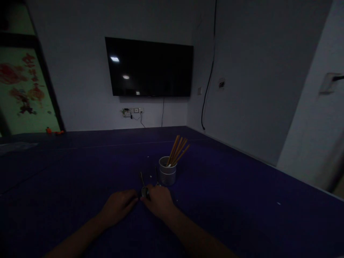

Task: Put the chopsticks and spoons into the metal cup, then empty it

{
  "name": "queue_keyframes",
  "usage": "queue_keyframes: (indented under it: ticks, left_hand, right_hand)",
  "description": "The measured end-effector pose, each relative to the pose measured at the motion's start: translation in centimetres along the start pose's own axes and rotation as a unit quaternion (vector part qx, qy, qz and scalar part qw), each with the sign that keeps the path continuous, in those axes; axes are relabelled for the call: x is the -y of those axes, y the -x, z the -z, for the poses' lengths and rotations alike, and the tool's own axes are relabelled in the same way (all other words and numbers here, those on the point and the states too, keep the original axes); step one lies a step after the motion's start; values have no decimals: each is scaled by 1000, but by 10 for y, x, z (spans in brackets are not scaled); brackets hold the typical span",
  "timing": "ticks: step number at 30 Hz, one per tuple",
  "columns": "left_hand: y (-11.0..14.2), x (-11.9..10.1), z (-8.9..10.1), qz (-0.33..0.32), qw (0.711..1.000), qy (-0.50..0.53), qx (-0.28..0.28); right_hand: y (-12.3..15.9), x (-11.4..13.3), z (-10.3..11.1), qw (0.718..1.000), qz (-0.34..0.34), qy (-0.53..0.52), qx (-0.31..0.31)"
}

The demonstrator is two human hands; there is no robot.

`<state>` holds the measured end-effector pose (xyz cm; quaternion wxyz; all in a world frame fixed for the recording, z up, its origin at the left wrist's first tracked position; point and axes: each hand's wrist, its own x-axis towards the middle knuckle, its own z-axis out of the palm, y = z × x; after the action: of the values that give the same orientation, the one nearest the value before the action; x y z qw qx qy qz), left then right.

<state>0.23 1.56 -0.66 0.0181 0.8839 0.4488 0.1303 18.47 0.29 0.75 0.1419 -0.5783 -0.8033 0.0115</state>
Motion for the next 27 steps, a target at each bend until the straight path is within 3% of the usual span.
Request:
queue_keyframes:
  ticks: [27]
  left_hand:
    - [0, 0, -2, -3, 1000, -9, -11]
  right_hand:
    - [-1, -2, -3, 1000, 6, -6, -3]
